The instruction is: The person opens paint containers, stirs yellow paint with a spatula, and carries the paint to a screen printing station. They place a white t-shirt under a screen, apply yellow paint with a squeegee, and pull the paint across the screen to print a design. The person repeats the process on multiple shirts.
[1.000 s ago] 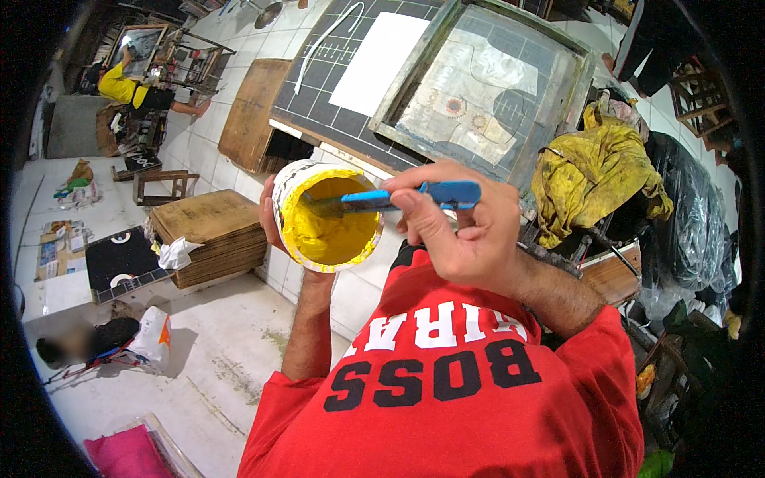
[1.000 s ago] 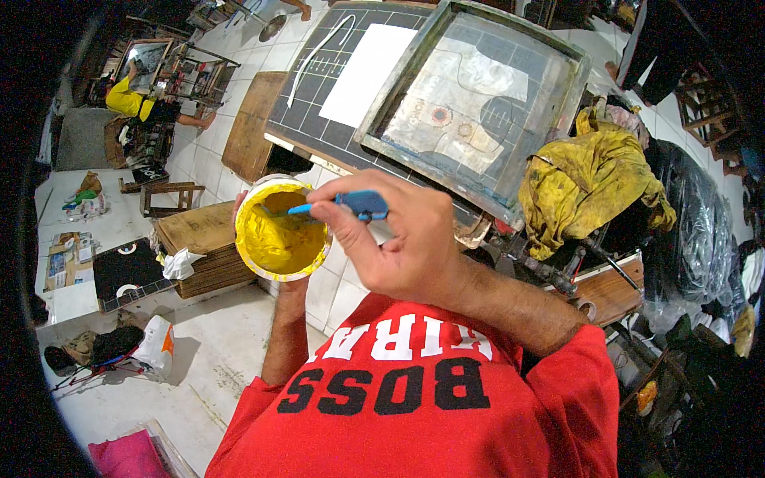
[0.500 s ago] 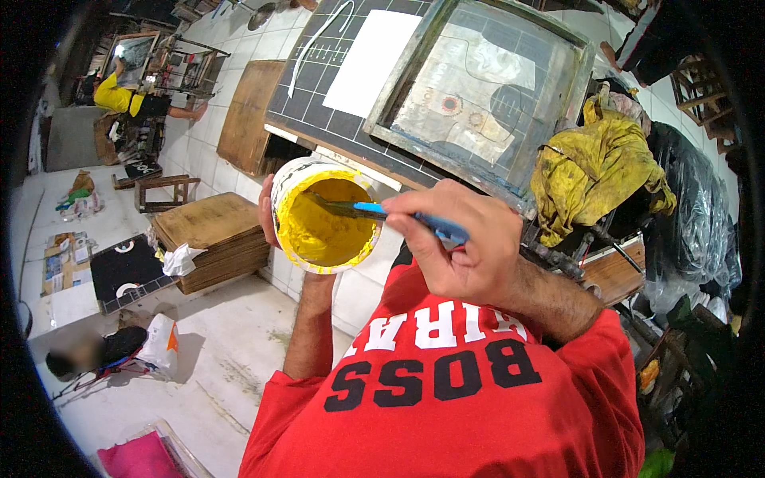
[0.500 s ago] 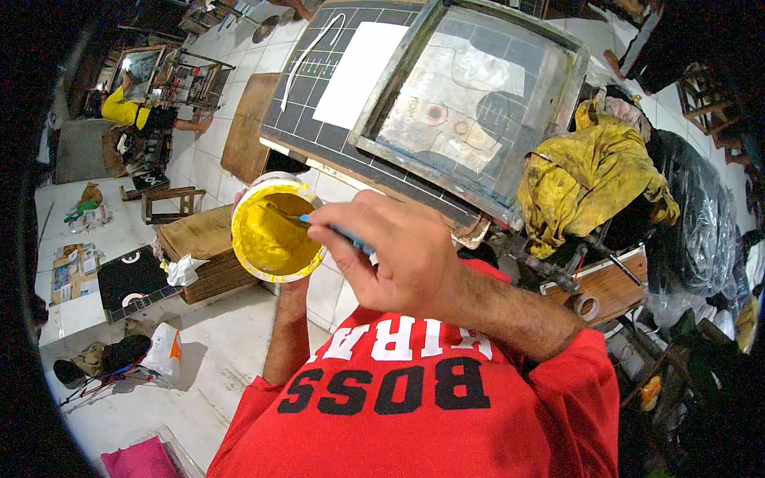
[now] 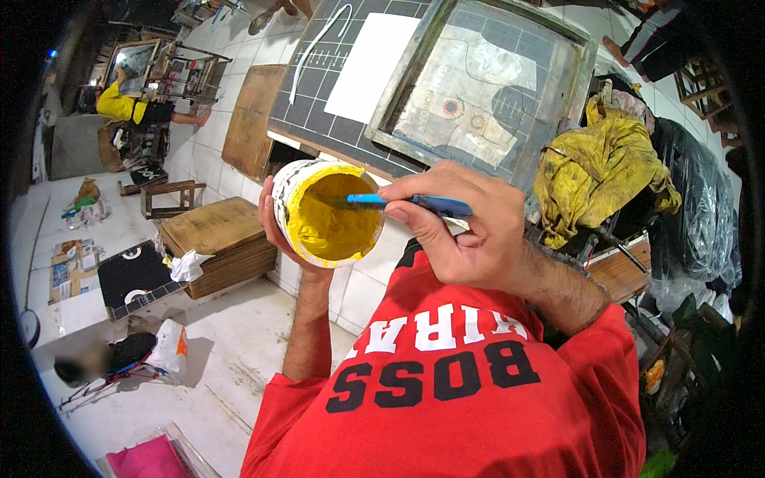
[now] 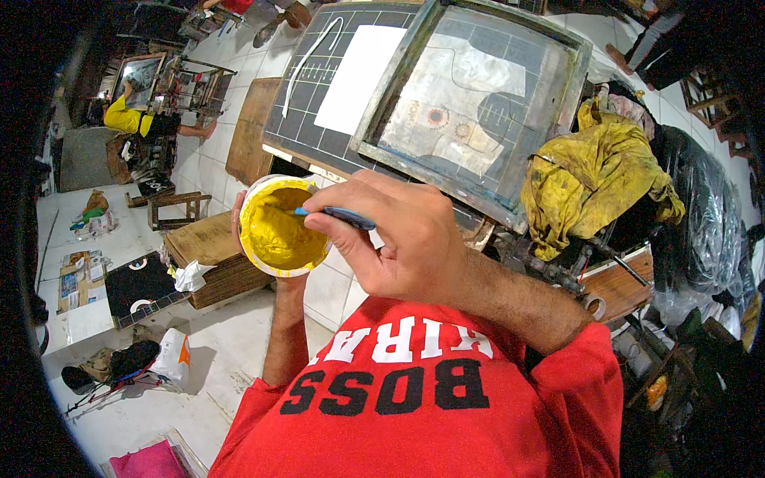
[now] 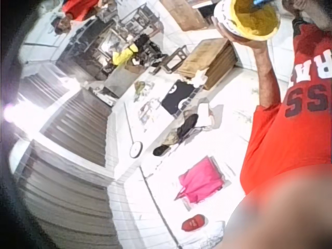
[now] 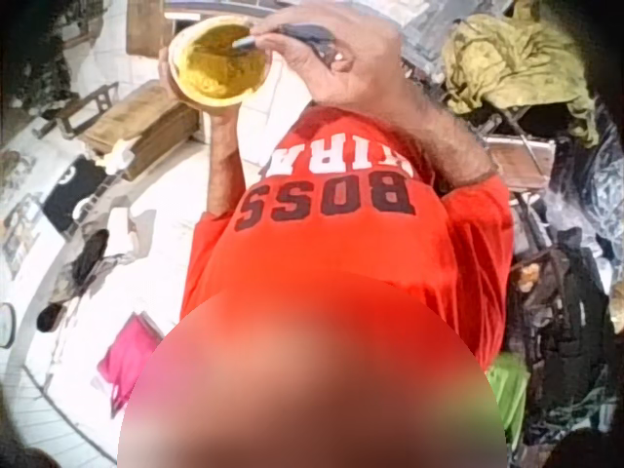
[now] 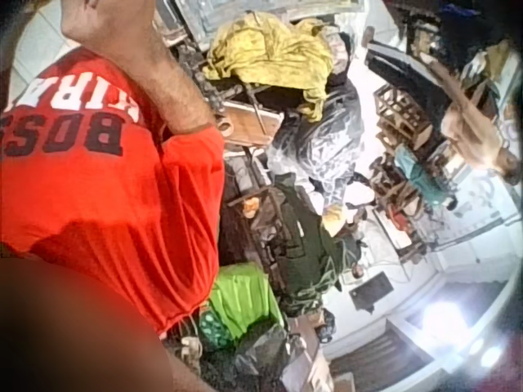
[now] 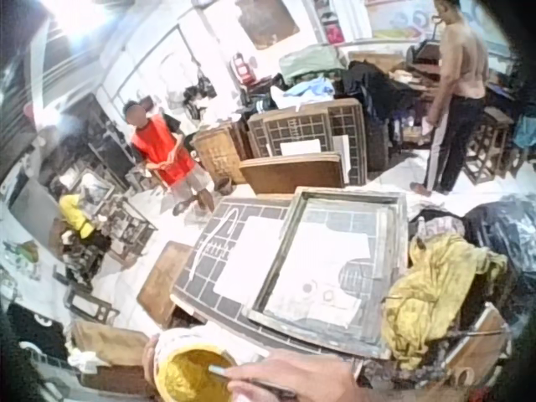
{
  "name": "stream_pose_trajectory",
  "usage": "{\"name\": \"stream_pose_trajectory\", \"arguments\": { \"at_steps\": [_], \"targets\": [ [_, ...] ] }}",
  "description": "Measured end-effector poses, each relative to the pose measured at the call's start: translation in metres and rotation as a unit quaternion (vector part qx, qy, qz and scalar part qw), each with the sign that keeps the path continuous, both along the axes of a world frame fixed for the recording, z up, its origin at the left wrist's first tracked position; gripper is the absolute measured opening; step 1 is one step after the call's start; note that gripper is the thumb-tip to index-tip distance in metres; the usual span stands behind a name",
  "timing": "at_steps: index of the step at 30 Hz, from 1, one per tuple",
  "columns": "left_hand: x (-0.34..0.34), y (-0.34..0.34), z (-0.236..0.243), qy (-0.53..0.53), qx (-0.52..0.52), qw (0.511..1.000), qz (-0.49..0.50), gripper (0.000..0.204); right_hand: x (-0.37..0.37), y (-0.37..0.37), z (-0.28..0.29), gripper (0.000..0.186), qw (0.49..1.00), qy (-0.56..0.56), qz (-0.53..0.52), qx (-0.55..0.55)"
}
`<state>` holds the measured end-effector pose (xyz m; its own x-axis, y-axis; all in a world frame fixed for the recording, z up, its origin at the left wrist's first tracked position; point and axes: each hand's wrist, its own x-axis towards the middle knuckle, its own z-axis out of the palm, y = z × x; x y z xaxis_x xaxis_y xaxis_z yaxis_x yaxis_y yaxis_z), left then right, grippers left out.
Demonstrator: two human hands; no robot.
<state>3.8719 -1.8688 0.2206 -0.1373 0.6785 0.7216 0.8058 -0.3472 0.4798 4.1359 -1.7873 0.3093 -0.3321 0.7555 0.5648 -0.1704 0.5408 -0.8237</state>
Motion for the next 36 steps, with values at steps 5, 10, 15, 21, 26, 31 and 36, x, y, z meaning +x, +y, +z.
{"name": "stream_pose_trajectory", "arguments": {
  "at_steps": [5,10,15,21,26,31,36],
  "targets": [
    [0.002,-0.001,-0.005,0.083,-0.005,0.996,0.018,0.098,-0.003,-0.008,-0.023,0.011,0.998,-0.007,0.014,-0.054],
    [0.006,-0.003,-0.019,0.142,-0.043,0.988,0.036,0.104,-0.008,-0.022,-0.071,0.023,0.901,0.092,-0.002,-0.425],
    [0.005,0.026,-0.038,0.183,-0.04,0.982,0.012,0.092,-0.009,-0.021,-0.104,0.021,0.853,0.168,-0.122,-0.478],
    [-0.015,0.072,-0.063,0.146,-0.055,0.984,-0.083,0.092,-0.016,-0.017,-0.1,0.03,0.845,0.145,-0.227,-0.462],
    [-0.05,0.114,-0.085,0.076,-0.084,0.984,-0.136,0.1,-0.046,-0.008,-0.1,0.025,0.813,0.213,-0.33,-0.429],
    [-0.083,0.159,-0.094,0.057,-0.107,0.972,-0.203,0.113,-0.073,-0.003,-0.107,0.022,0.784,0.264,-0.395,-0.401],
    [-0.095,0.195,-0.096,0.059,-0.107,0.961,-0.249,0.107,-0.086,-0.008,-0.105,0.023,0.74,0.326,-0.458,-0.369]
  ]
}}
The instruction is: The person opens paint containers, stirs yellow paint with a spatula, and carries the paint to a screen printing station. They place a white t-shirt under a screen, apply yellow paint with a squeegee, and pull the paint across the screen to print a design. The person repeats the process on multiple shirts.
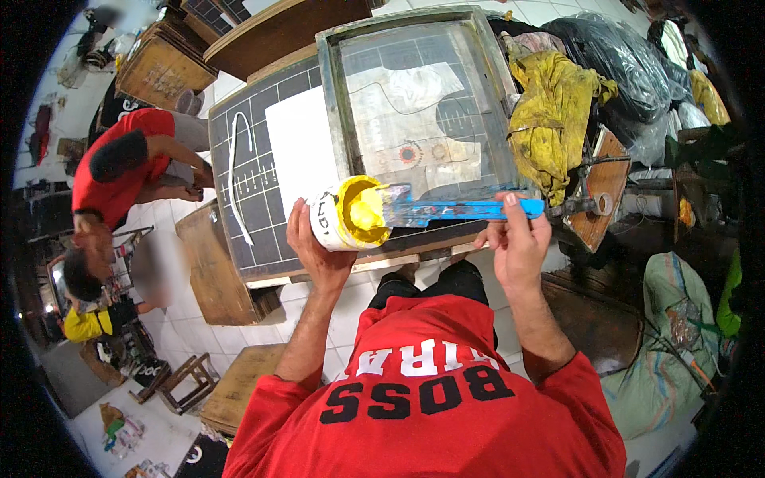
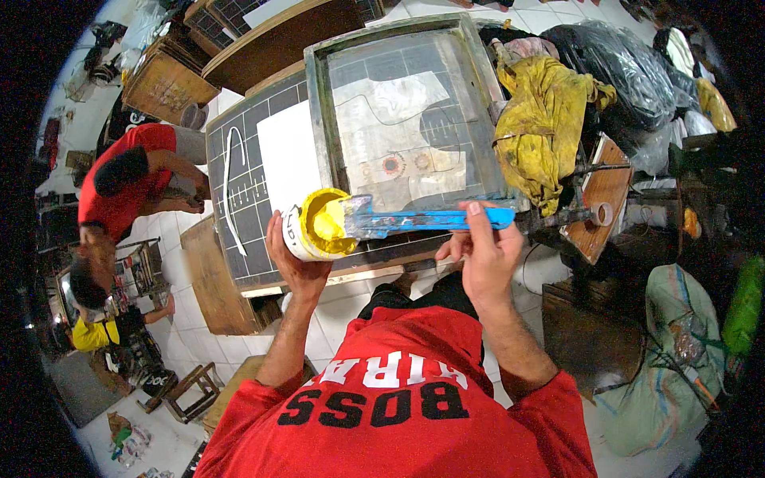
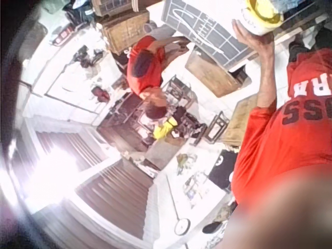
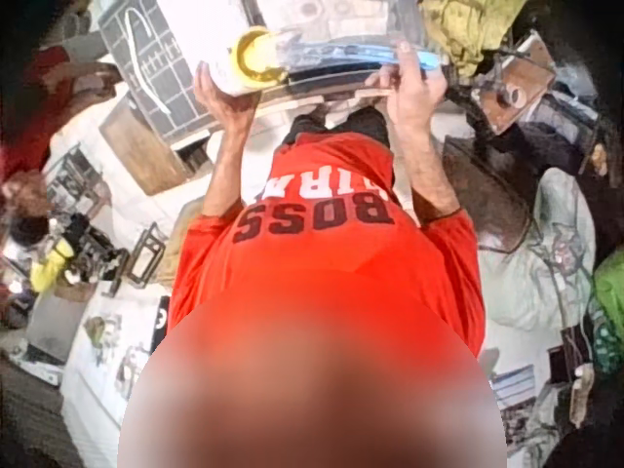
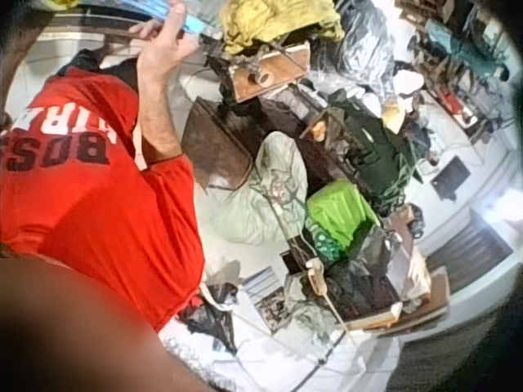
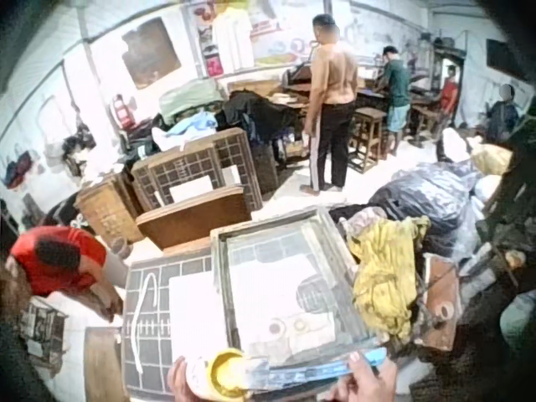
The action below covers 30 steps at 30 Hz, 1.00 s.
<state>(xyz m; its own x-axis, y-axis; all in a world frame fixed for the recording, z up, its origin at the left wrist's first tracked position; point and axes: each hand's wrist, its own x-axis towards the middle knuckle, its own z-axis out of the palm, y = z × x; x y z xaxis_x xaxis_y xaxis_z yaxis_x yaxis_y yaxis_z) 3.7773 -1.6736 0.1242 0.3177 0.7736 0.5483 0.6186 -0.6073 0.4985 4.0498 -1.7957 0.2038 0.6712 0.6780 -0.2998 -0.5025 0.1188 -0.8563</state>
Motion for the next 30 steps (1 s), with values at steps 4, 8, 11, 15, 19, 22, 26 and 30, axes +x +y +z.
{"name": "stream_pose_trajectory", "arguments": {
  "at_steps": [4,8,11,15,19,22,26,30],
  "targets": [
    [0.0,0.017,-0.003,-0.006,-0.006,1.0,-0.018,0.11,0.004,-0.004,0.003,0.022,0.998,-0.014,-0.058,0.02],
    [-0.006,0.023,-0.004,-0.017,-0.059,0.998,0.003,0.112,0.004,0.0,-0.009,0.025,0.993,-0.038,-0.099,0.046],
    [-0.017,0.026,-0.003,-0.028,-0.061,0.997,0.022,0.112,-0.006,0.009,-0.031,0.025,0.987,-0.112,-0.119,0.013],
    [-0.04,0.031,0.001,-0.029,-0.079,0.995,0.046,0.11,-0.038,0.03,-0.074,0.018,0.975,-0.201,-0.091,0.031],
    [-0.056,0.033,0.007,-0.061,-0.101,0.992,0.054,0.108,-0.065,0.041,-0.114,0.014,0.857,-0.513,-0.022,-0.042],
    [-0.062,0.034,0.012,-0.063,-0.099,0.992,0.048,0.11,-0.081,0.043,-0.131,0.019,0.839,-0.544,0.002,-0.028],
    [-0.063,0.035,0.013,-0.061,-0.099,0.992,0.043,0.11,-0.089,0.042,-0.137,0.023,0.817,-0.576,0.026,-0.023],
    [-0.062,0.033,0.011,-0.071,-0.105,0.991,0.033,0.11,-0.091,0.04,-0.136,0.02,0.81,-0.586,0.016,-0.025]
  ]
}}
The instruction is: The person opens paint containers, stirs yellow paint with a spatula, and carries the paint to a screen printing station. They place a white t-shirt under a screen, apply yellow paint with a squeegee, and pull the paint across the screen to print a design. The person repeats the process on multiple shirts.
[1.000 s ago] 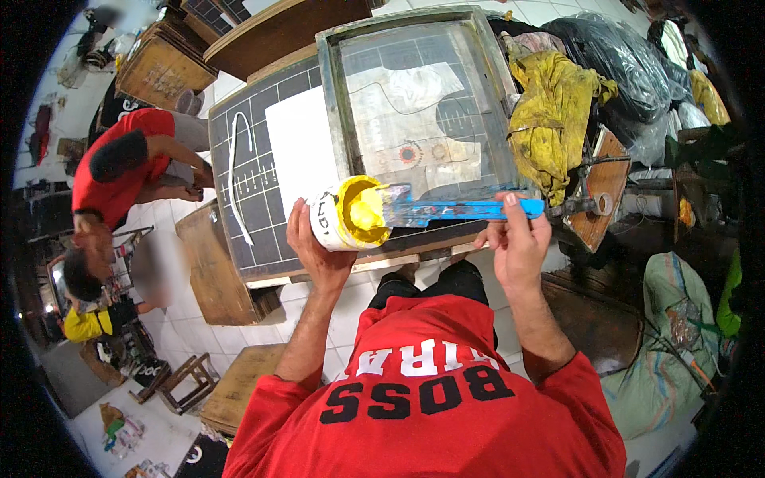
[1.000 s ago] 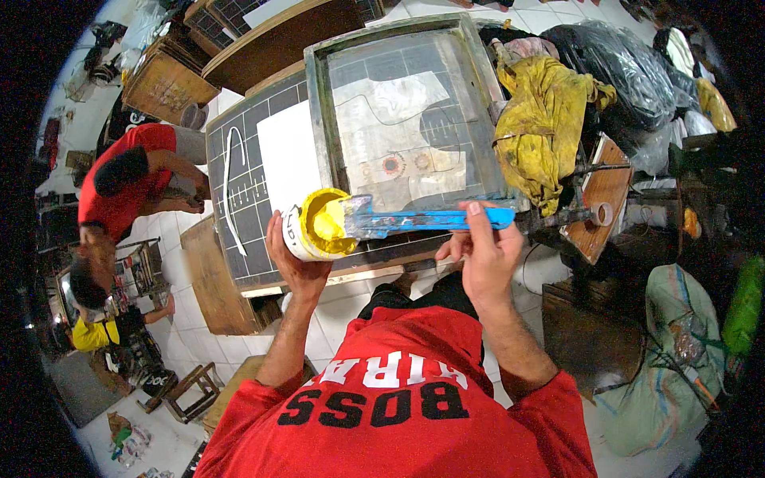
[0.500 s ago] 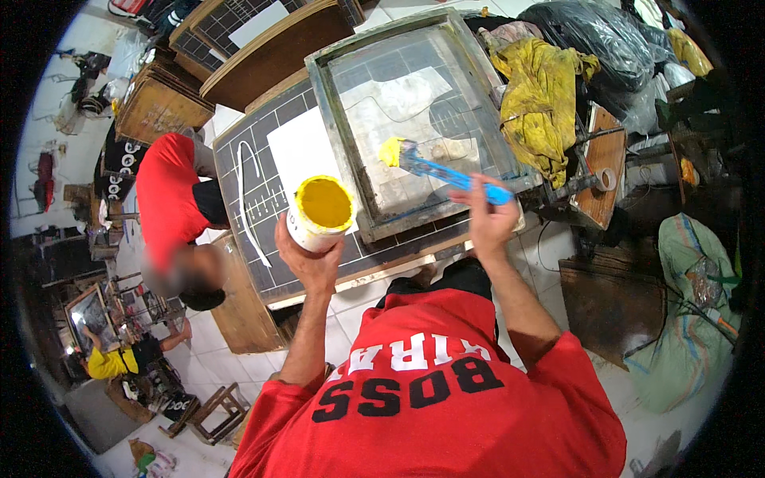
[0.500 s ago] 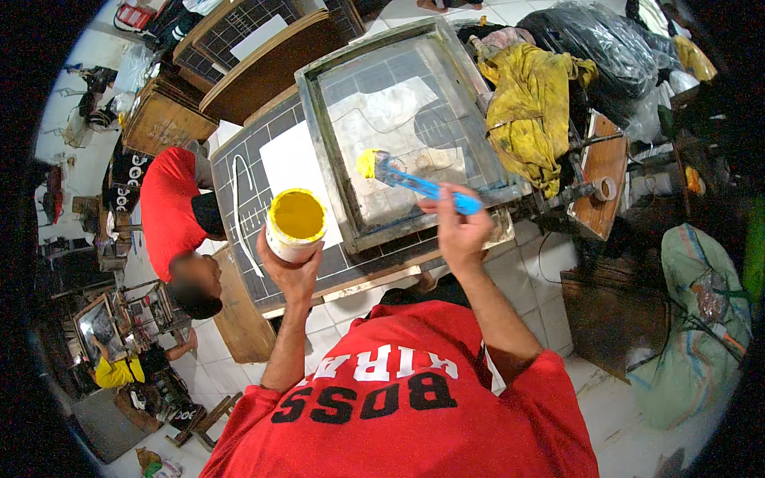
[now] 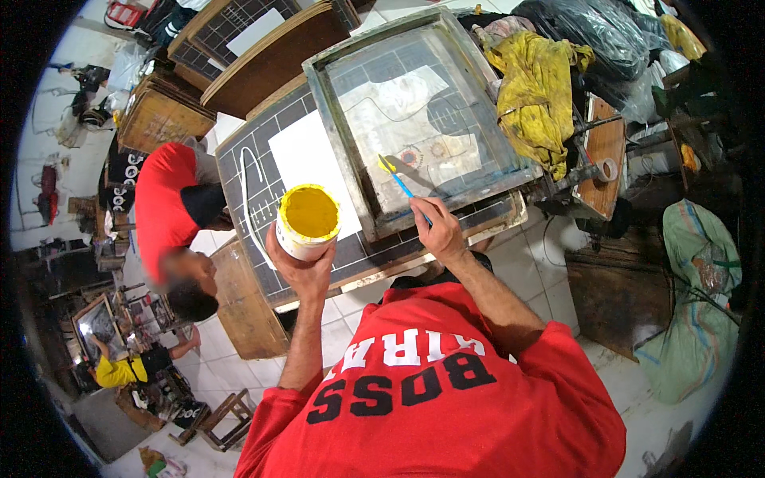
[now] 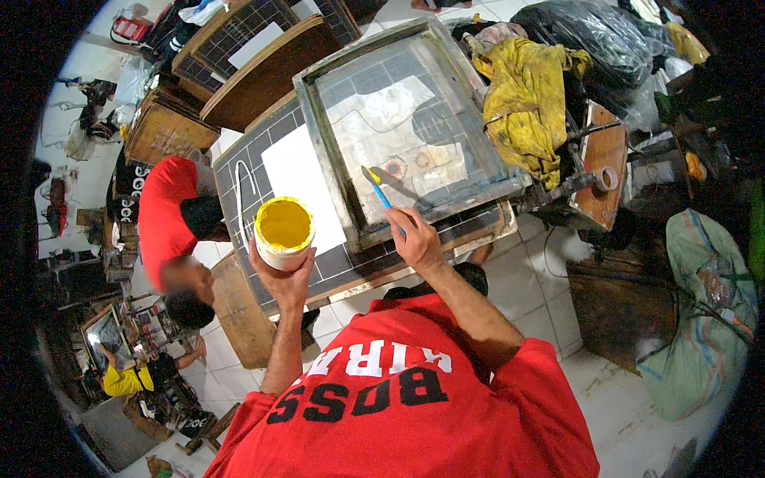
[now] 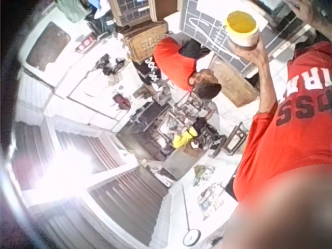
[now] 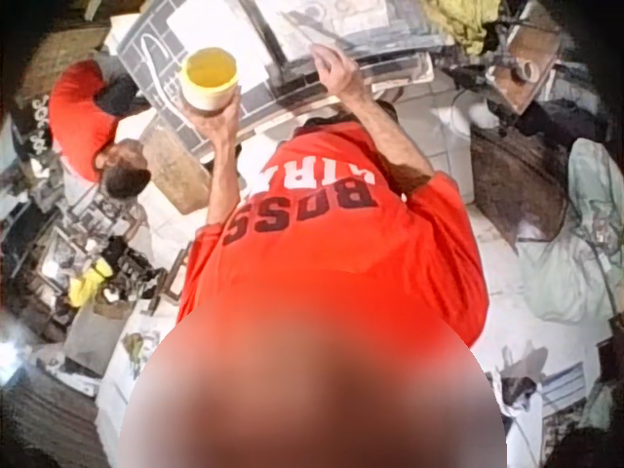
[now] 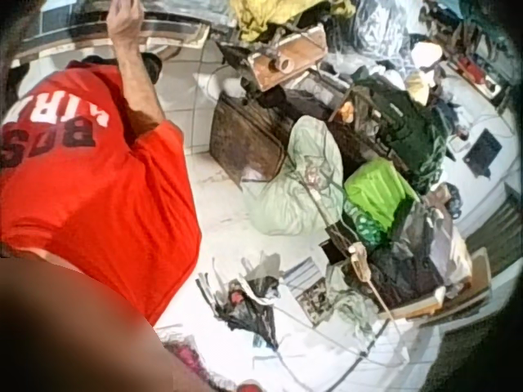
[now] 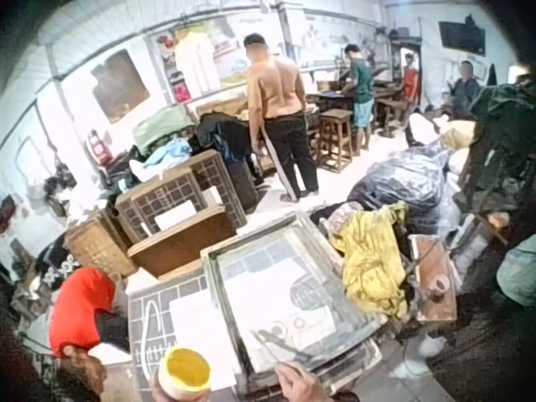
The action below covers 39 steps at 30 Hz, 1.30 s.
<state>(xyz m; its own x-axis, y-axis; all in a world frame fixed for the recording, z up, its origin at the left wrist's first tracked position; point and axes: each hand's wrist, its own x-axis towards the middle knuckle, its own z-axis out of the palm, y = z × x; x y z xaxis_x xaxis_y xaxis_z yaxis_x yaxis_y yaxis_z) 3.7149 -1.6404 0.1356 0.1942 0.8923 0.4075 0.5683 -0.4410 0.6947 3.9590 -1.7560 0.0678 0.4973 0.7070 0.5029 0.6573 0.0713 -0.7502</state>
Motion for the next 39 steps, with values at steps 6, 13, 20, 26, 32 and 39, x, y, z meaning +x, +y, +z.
{"name": "stream_pose_trajectory", "arguments": {
  "at_steps": [6,13,20,26,32,39],
  "targets": [
    [0.001,0.001,-0.001,-0.003,-0.007,1.0,-0.02,0.111,0.0,-0.015,0.005,0.019,1.0,0.008,-0.004,-0.026],
    [0.002,-0.001,-0.005,0.001,0.005,1.0,-0.027,0.112,0.001,-0.019,0.004,0.017,1.0,0.016,-0.008,-0.016],
    [0.0,0.014,-0.031,0.034,-0.015,0.997,-0.07,0.111,0.009,-0.012,0.002,0.017,0.999,0.051,0.003,-0.012],
    [0.003,0.035,-0.062,0.094,0.029,0.987,-0.126,0.116,0.021,-0.023,0.053,0.016,0.923,0.374,-0.048,0.075],
    [0.024,0.034,-0.049,0.031,0.034,0.977,-0.207,0.121,0.056,-0.072,0.17,0.012,0.95,0.303,0.073,0.009],
    [0.057,0.023,-0.002,0.008,0.132,0.945,-0.299,0.113,0.038,-0.043,0.194,0.017,0.984,0.013,0.176,0.031]
  ]
}}
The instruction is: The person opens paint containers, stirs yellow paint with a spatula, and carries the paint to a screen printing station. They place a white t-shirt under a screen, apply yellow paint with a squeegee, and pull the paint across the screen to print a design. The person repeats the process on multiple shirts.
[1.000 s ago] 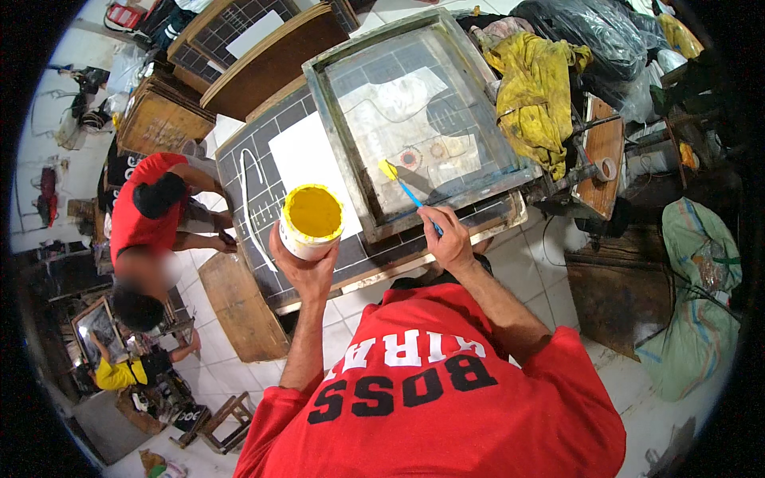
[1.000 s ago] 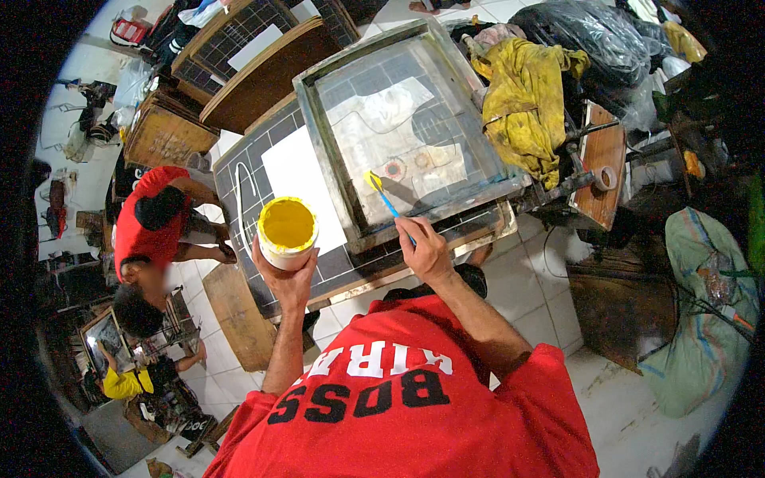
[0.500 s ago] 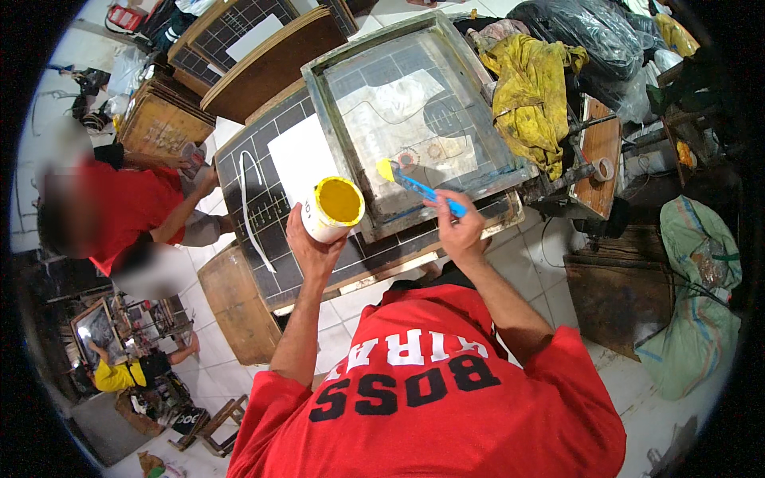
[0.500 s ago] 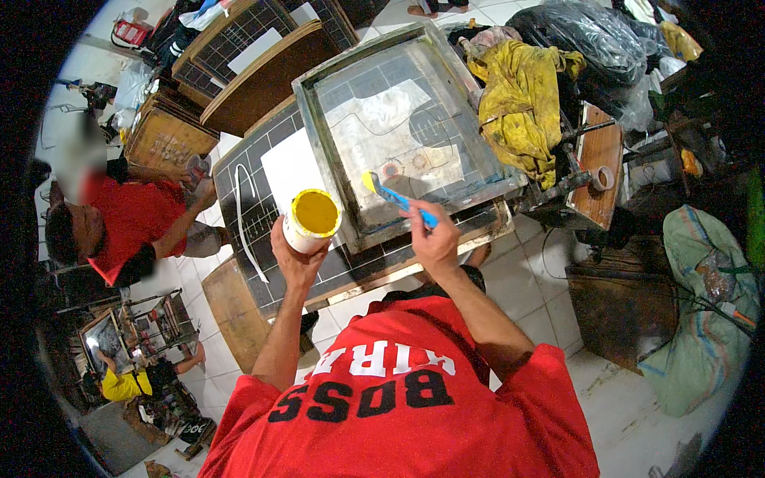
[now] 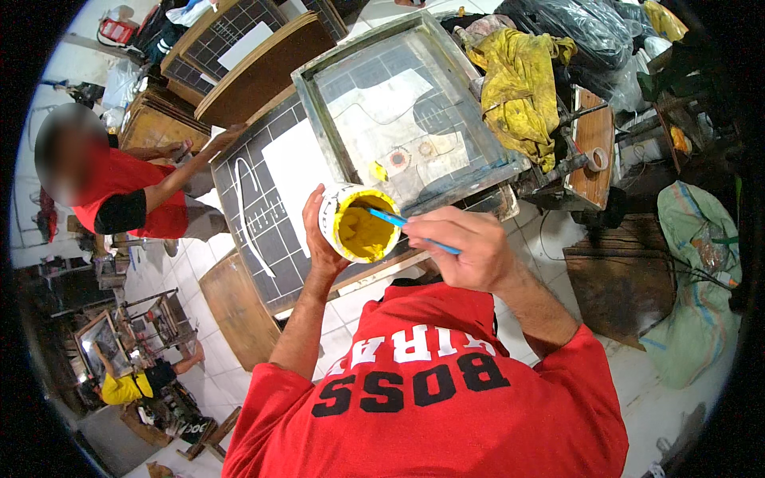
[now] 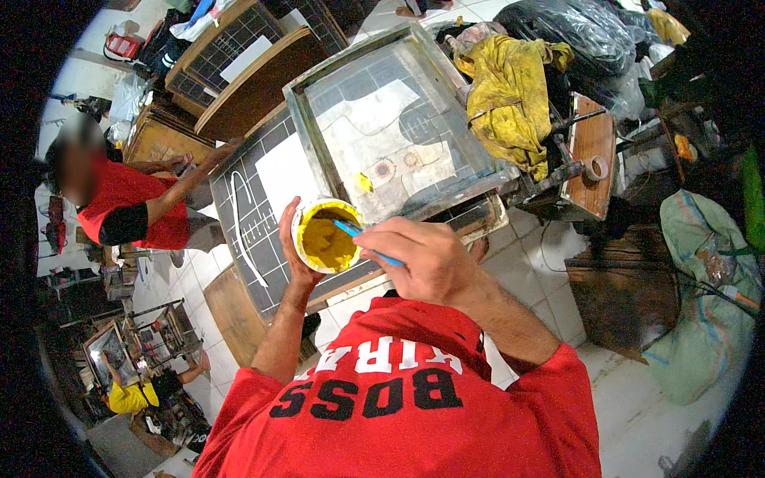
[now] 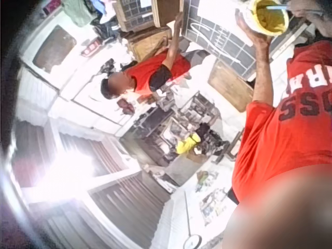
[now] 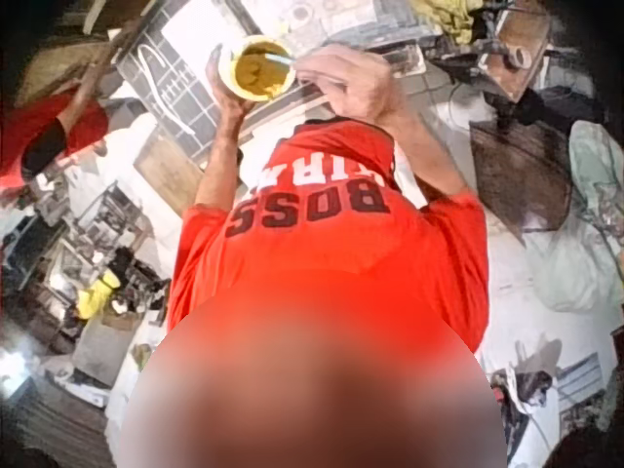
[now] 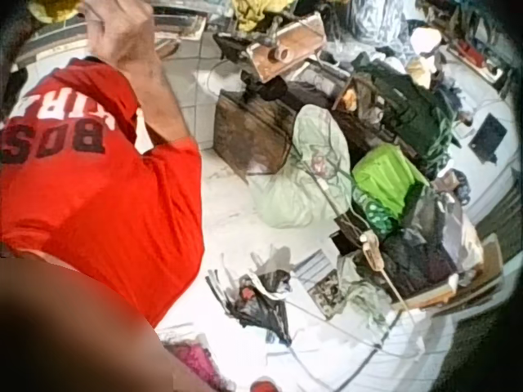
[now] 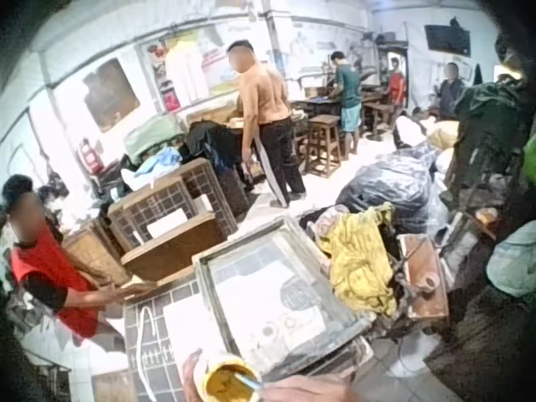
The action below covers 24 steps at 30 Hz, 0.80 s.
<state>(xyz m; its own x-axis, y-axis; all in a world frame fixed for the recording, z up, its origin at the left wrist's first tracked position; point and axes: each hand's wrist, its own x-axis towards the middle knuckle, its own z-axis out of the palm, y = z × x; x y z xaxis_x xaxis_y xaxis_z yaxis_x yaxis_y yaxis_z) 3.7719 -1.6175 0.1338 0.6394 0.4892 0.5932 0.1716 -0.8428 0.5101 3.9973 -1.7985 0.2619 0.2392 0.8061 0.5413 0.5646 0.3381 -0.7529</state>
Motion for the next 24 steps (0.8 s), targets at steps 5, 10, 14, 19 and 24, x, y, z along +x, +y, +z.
{"name": "stream_pose_trajectory", "arguments": {
  "at_steps": [5,10,14,19,24],
  "targets": [
    [0.005,0.0,0.011,-0.011,0.03,0.999,-0.007,0.11,-0.006,0.003,-0.01,0.016,0.995,0.091,0.011,-0.04],
    [-0.002,0.005,0.007,0.003,0.034,0.999,0.002,0.113,-0.02,0.003,-0.028,0.011,0.982,0.186,-0.019,-0.033],
    [-0.014,0.0,-0.008,0.029,0.026,0.999,0.013,0.114,-0.04,0.001,-0.059,0.018,0.929,0.35,-0.042,-0.117],
    [-0.029,-0.014,-0.028,0.085,0.047,0.992,0.081,0.117,-0.048,0.0,-0.089,0.026,0.82,0.539,-0.134,-0.14],
    [-0.033,-0.022,-0.038,0.08,0.016,0.985,0.154,0.113,-0.035,-0.01,-0.083,0.025,0.846,0.502,-0.15,-0.094]
  ]
}}
